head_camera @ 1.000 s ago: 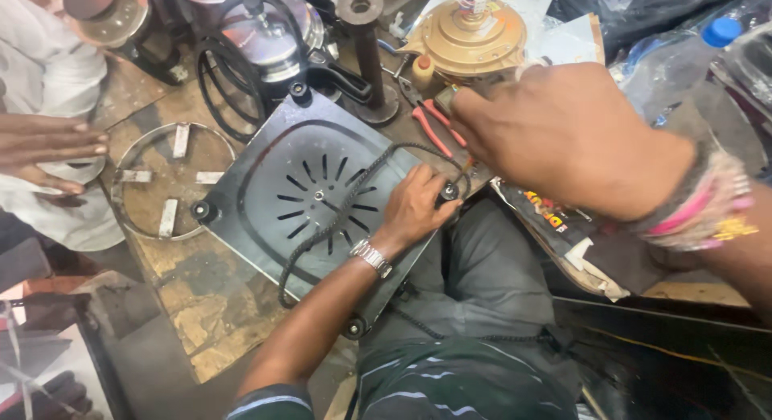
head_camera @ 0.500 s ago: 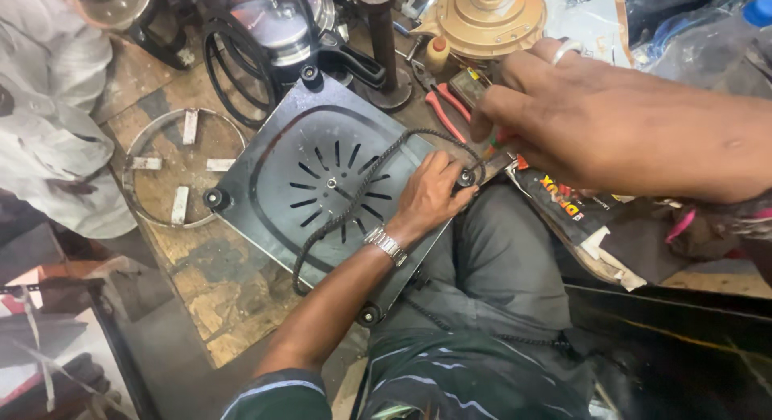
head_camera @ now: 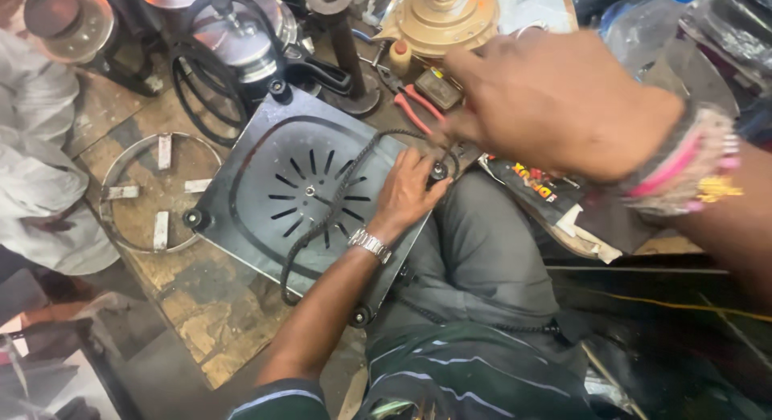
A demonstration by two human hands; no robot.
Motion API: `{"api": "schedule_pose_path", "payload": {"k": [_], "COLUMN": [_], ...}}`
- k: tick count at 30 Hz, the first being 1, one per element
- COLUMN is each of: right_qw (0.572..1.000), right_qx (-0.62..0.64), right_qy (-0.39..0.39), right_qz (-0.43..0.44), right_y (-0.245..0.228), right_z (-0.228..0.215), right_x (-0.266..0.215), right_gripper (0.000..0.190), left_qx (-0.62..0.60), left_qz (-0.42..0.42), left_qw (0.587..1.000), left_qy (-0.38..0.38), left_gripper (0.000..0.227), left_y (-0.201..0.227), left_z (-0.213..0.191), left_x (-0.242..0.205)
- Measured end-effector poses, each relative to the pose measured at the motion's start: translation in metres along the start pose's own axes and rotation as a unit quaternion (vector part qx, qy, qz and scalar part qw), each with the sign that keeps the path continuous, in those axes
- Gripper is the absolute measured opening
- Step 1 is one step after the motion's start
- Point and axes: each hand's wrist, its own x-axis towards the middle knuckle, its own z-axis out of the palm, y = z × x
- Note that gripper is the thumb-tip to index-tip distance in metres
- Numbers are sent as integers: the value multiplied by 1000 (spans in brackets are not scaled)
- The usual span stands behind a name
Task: The person repairs a ceiling fan motor and an electric stove. They use a screwdriver to adjust the fan motor's internal components and test it with pliers. Then, they remove the heating coil from the stove, flip the unit, and use a screwdriver to tighten screws on the underside.
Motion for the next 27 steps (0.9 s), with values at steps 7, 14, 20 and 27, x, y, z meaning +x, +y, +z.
{"api": "schedule_pose_path", "payload": {"k": [7, 14, 20, 27], "right_qw": [987, 998, 973, 991], "right_qx": [74, -3, 133, 82], "right_qy": [71, -20, 20, 78], "right_qz": [-122, 57, -188, -72], "right_y": [15, 11, 27, 14], "right_z": [3, 19, -1, 1], "right_x": [5, -7, 1, 0], "right_gripper": [28, 34, 22, 29], "left_qx": [-13, -3, 4, -13], "left_qz": [20, 9, 43, 39], "left_qw": [999, 1000, 999, 997], "left_qy": [27, 25, 28, 67], "left_gripper": [37, 38, 37, 39], "left_y": [0, -8, -3, 17], "left_z": [0, 10, 5, -18], "left_x": [0, -11, -12, 2]}}
